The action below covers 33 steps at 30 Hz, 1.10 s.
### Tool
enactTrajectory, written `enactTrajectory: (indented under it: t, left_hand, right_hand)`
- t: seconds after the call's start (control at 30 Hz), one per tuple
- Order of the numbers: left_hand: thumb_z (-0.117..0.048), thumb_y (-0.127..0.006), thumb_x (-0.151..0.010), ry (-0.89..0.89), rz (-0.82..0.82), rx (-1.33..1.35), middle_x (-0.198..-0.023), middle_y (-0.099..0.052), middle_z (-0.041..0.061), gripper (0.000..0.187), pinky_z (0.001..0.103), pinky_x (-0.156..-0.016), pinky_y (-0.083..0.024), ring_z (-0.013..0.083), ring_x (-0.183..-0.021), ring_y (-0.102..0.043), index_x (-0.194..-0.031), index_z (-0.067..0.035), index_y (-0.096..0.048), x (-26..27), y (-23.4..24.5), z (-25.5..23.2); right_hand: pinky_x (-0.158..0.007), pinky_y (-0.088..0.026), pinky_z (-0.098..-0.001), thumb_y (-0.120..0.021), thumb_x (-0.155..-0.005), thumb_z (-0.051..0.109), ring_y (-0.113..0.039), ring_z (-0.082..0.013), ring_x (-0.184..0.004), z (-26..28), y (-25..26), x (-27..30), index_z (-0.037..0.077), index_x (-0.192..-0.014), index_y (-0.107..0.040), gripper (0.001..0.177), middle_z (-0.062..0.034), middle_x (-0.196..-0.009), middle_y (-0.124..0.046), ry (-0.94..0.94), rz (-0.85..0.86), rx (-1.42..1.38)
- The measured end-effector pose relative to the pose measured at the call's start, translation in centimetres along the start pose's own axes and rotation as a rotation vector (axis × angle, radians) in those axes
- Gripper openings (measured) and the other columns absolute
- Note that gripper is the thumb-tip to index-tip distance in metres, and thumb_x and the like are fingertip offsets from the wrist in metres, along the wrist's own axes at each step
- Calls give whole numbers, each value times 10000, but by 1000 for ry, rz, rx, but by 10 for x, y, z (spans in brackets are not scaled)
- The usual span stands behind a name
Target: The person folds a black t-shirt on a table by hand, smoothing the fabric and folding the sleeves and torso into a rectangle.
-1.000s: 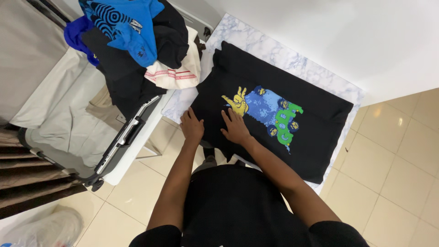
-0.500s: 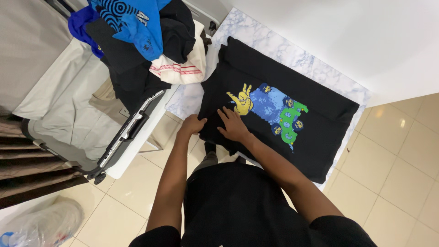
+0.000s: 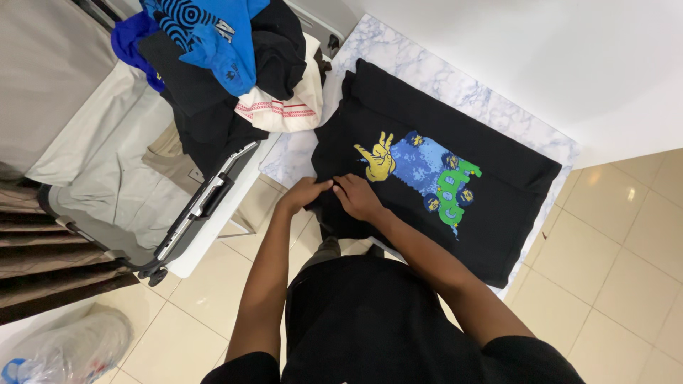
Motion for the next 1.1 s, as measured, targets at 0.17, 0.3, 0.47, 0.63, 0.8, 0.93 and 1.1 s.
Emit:
enactTrajectory:
  t: [0.17, 0.3, 0.47, 0.63, 0.8, 0.93, 1.1]
  left_hand:
    - [-291, -619, -973, 36, -76, 448, -957, -664, 135, 379, 386, -667, -444, 238, -805, -592, -1186, 15, -686, -14, -17, -12]
    - [-153, -631, -953, 11, -204, 768, -1094, -680, 175, 352, 369, -825, -555, 265, -981, -671, -1212, 84, -602, -51, -30, -3]
    - [-20, -624, -895, -150, -442, 905, -1354, -575, 262, 591, 359, -970, -545, 299, -1164, -627, -1436, 108, -422, -80, -51, -6]
    - [43, -592, -875, -114, -394, 957, -1585, -281, 279, 1087, 332, -1145, -391, 289, -1391, -433, -1583, -63, 225, -83, -76, -10]
    - [66, -605, -892, -170, -410, 737, -1399, -418, 282, 1109, 322, -921, -477, 226, -1115, -531, -1597, -156, 222, -68, -78, -27]
    - [27, -596, -912, -388, -408, 153, -840, -712, 150, 676, 299, -690, -535, 149, -665, -622, -1567, -102, -489, -65, -55, -38]
    - [23, -592, -855, -359, -345, 62, -719, -639, 98, 595, 318, -605, -505, 150, -594, -568, -1438, -91, -584, -56, -31, -43]
  right_hand:
    - [-1007, -482, -454, -646, -1003, 390, -596, -372, -1157, 35, 45, 4, 2, -1422, -545, 580, -191, -1263, -594, 67, -132, -94]
    - [-1014, -447, -498, -858, -721, 552, -553, -422, -1181, 52, 58, 11, -37, -1421, -484, 989, -245, -1322, -527, 155, -190, 63]
    - [-1047, -432, -525, -917, -626, 517, -510, -452, -1245, 28, 48, 14, -86, -1510, -351, 1211, -283, -1366, -487, 25, -294, 111]
    - [-962, -462, -526, -901, -704, 413, -530, -456, -1202, 1, 43, 14, -54, -1543, -326, 1120, -293, -1339, -490, -109, -455, 136]
    - [-862, -460, -529, -837, -731, 281, -541, -465, -1136, -23, 30, 8, -69, -1539, -315, 1024, -290, -1290, -505, -153, -497, 172]
    - [-868, -479, -522, -721, -688, 58, -579, -416, -1084, -50, 23, 9, 52, -1511, -459, 864, -226, -1240, -539, -250, -427, 299]
    - [-852, -536, -455, -745, -803, 155, -658, -367, -988, -67, 32, 9, 67, -1250, -623, 472, -186, -1077, -642, -372, -298, -1]
Point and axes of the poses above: each hand's wrist, its own x-axis away from the middle knuckle, its own y-axis out of the back of the hand, z = x × y, the point moved 7 cm from there along -x, towards the middle knuckle
